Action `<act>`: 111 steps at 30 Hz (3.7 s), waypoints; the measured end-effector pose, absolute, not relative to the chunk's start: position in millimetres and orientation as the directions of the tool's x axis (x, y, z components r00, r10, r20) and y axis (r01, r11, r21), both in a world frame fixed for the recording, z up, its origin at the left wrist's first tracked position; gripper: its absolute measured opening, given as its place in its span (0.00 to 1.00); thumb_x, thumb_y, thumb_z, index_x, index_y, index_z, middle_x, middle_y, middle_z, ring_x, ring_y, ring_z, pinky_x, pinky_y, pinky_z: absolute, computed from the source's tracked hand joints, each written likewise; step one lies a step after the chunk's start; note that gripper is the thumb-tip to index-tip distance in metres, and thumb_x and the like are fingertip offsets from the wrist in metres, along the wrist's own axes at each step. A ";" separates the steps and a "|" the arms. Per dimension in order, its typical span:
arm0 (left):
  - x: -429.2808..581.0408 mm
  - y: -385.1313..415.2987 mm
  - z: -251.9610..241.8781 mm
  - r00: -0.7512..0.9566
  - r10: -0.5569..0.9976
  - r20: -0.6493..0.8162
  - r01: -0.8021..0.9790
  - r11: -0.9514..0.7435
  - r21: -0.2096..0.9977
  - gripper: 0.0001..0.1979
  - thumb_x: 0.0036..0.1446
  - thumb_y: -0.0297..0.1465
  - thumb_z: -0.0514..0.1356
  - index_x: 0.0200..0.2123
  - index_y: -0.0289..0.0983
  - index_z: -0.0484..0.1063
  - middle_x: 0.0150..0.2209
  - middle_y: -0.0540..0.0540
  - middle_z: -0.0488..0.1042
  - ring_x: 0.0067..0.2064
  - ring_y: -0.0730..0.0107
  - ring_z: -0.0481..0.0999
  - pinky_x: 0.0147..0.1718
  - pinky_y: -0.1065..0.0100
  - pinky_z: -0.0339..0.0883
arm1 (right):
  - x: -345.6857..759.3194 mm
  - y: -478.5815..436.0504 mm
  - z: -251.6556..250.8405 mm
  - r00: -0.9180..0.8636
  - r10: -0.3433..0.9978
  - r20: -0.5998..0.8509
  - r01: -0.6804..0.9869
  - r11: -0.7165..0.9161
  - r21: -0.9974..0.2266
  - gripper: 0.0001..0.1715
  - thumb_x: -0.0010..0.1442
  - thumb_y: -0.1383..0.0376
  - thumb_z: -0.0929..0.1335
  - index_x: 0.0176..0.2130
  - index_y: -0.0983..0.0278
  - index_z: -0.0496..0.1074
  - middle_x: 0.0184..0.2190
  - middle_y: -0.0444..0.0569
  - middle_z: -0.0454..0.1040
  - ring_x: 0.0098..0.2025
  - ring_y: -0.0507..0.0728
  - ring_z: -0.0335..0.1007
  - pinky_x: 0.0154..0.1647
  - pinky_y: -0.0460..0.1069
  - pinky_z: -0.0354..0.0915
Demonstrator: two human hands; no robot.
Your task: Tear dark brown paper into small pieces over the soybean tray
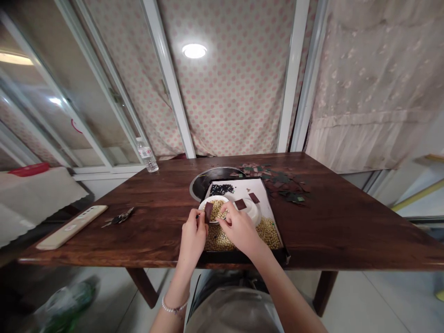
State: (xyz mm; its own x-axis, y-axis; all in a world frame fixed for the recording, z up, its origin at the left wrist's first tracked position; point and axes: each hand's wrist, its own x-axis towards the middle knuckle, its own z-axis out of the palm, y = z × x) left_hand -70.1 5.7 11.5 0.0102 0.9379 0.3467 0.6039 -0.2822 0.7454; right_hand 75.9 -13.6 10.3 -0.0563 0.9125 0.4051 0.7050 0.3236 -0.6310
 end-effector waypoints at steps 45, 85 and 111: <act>-71.0 -0.4 11.0 0.278 0.913 0.298 0.735 -0.402 0.546 0.11 0.64 0.31 0.41 0.38 0.38 0.61 0.29 0.41 0.75 0.30 0.61 0.76 0.26 0.70 0.56 | 65.5 -6.2 5.5 0.013 0.842 0.539 0.636 0.408 -0.655 0.09 0.56 0.67 0.64 0.31 0.63 0.74 0.15 0.39 0.61 0.18 0.48 0.57 0.23 0.43 0.53; -76.1 5.8 6.4 0.063 0.939 0.337 0.609 -0.304 0.732 0.11 0.62 0.35 0.44 0.37 0.38 0.62 0.17 0.51 0.65 0.18 0.68 0.67 0.21 0.73 0.54 | 69.3 -5.7 -2.4 -0.298 0.917 0.266 0.748 0.398 -0.532 0.08 0.46 0.71 0.67 0.28 0.62 0.75 0.17 0.40 0.69 0.20 0.48 0.59 0.22 0.43 0.48; -75.9 1.4 10.3 0.107 0.923 0.369 0.672 -0.341 0.657 0.12 0.63 0.32 0.44 0.38 0.36 0.65 0.21 0.49 0.69 0.20 0.67 0.69 0.22 0.72 0.54 | 69.1 -8.6 4.9 -0.215 0.927 0.308 0.819 0.343 -0.460 0.11 0.48 0.73 0.66 0.25 0.60 0.76 0.18 0.42 0.72 0.22 0.50 0.63 0.24 0.44 0.48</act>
